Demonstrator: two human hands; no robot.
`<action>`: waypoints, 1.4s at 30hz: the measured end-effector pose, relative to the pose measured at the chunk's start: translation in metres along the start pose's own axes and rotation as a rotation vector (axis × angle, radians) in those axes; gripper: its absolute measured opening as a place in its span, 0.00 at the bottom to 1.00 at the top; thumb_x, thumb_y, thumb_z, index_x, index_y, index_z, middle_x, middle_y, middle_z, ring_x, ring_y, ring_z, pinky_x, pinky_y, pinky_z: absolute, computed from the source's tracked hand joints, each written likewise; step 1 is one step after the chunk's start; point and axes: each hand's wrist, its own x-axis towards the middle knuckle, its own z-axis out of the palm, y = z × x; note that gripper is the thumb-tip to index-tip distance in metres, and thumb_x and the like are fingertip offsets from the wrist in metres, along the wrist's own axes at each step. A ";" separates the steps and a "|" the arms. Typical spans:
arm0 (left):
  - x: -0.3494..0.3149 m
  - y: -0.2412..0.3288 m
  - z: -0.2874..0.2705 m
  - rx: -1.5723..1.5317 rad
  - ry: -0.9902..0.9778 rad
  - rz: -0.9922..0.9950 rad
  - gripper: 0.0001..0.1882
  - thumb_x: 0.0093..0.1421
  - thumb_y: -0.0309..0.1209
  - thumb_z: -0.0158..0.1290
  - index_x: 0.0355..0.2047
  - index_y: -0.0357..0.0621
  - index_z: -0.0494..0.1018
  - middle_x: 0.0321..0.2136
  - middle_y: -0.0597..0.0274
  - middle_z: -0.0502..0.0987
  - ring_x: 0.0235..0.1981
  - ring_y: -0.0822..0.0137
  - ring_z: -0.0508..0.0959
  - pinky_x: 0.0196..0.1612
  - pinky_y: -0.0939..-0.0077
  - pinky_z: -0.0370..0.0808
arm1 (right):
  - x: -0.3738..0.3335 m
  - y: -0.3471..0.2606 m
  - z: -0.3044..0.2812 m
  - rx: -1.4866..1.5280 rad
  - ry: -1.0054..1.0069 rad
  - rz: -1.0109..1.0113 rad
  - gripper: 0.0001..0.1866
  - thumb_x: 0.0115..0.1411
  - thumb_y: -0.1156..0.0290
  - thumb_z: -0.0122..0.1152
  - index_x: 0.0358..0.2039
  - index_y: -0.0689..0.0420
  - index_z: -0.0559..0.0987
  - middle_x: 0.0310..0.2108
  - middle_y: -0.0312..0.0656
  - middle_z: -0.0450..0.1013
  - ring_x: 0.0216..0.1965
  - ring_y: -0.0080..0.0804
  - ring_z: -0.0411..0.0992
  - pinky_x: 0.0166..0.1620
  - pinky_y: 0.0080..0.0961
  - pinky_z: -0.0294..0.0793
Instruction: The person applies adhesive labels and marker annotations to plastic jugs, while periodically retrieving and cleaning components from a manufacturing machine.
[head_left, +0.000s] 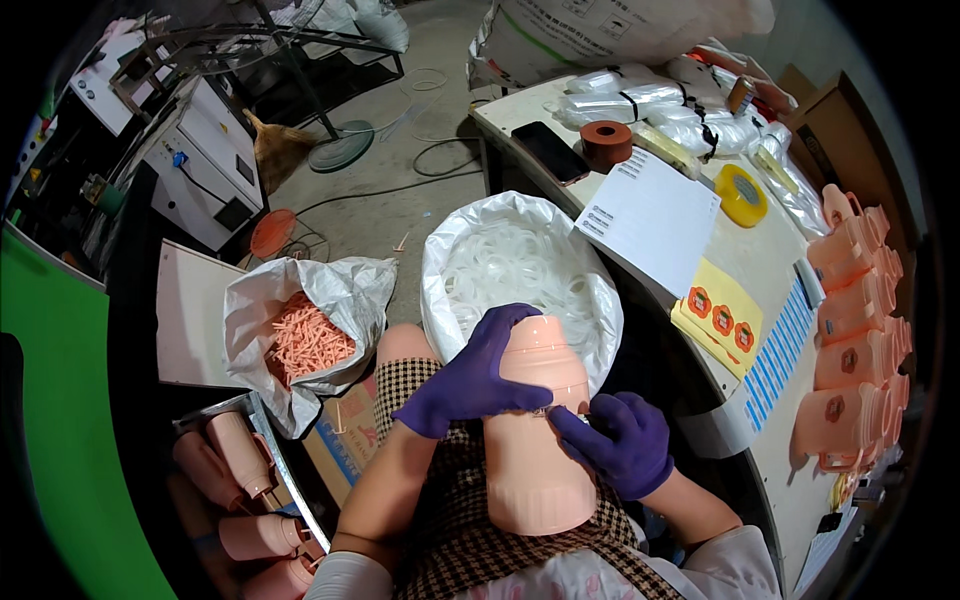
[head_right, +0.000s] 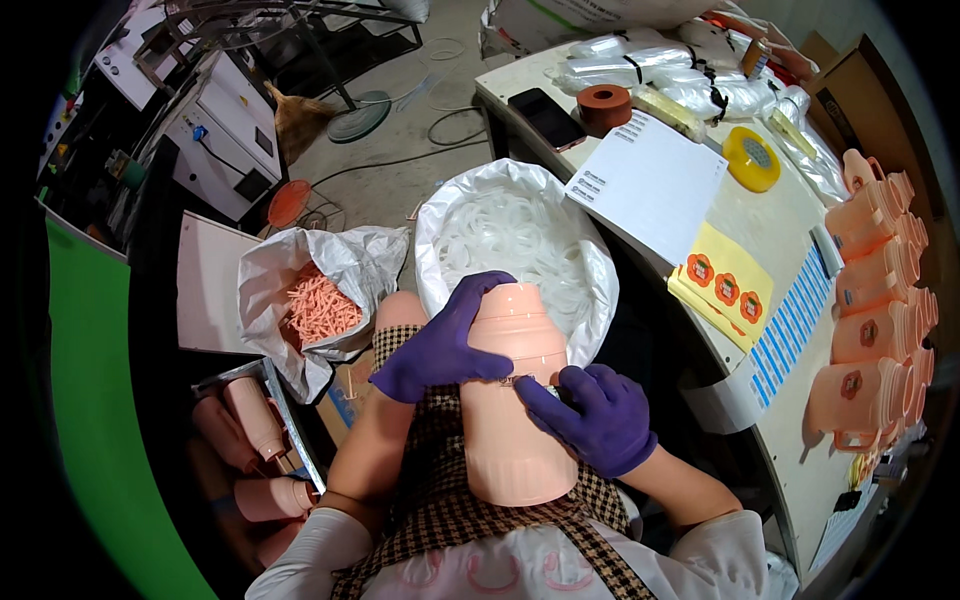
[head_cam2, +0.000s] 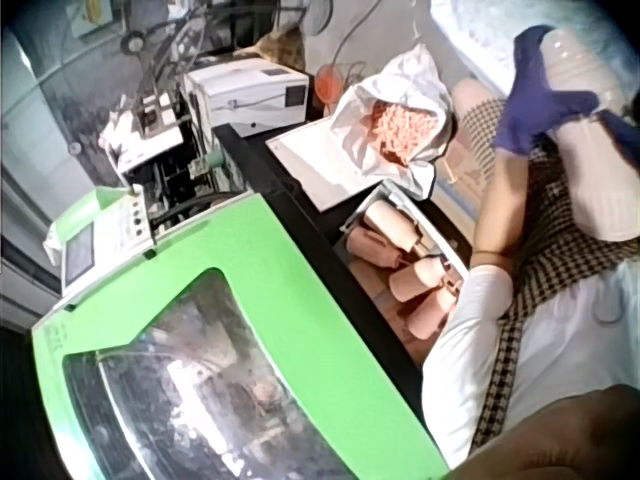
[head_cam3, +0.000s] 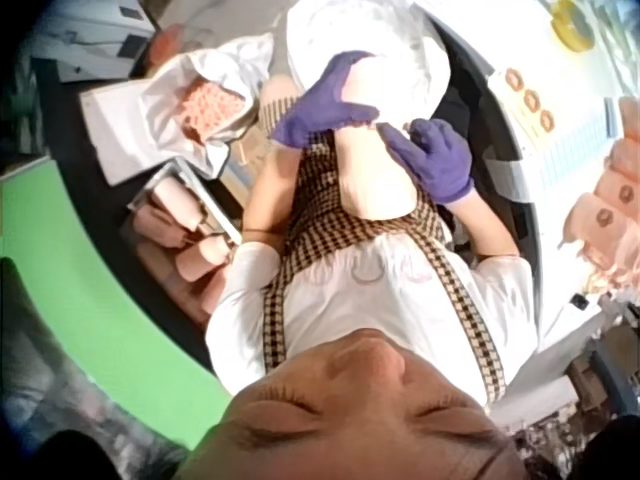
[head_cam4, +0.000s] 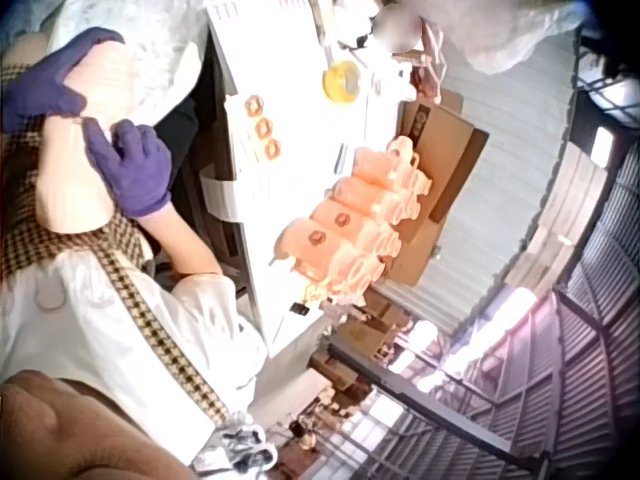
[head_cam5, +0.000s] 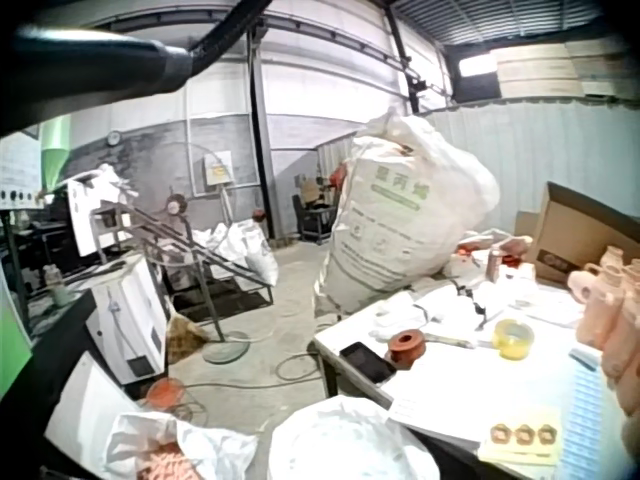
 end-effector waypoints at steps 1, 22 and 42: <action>0.001 0.004 -0.001 -0.001 -0.002 0.001 0.44 0.50 0.34 0.68 0.64 0.40 0.58 0.58 0.53 0.62 0.59 0.59 0.66 0.61 0.70 0.66 | -0.001 0.001 -0.001 -0.001 0.000 0.002 0.27 0.50 0.63 0.70 0.53 0.36 0.80 0.35 0.32 0.68 0.28 0.27 0.67 0.27 0.23 0.68; 0.021 0.010 0.030 -0.625 0.330 0.156 0.23 0.61 0.41 0.60 0.47 0.36 0.71 0.45 0.56 0.76 0.49 0.62 0.76 0.55 0.65 0.72 | -0.083 0.043 -0.015 1.137 -0.555 0.256 0.73 0.45 0.45 0.78 0.73 0.60 0.34 0.75 0.51 0.35 0.76 0.43 0.34 0.73 0.40 0.40; 0.061 -0.018 0.046 -0.743 0.837 0.189 0.08 0.66 0.26 0.49 0.44 0.40 0.73 0.42 0.61 0.76 0.47 0.69 0.75 0.54 0.75 0.71 | -0.131 0.060 0.068 0.979 0.349 1.253 0.28 0.67 0.68 0.55 0.65 0.63 0.63 0.61 0.49 0.64 0.62 0.41 0.63 0.62 0.37 0.66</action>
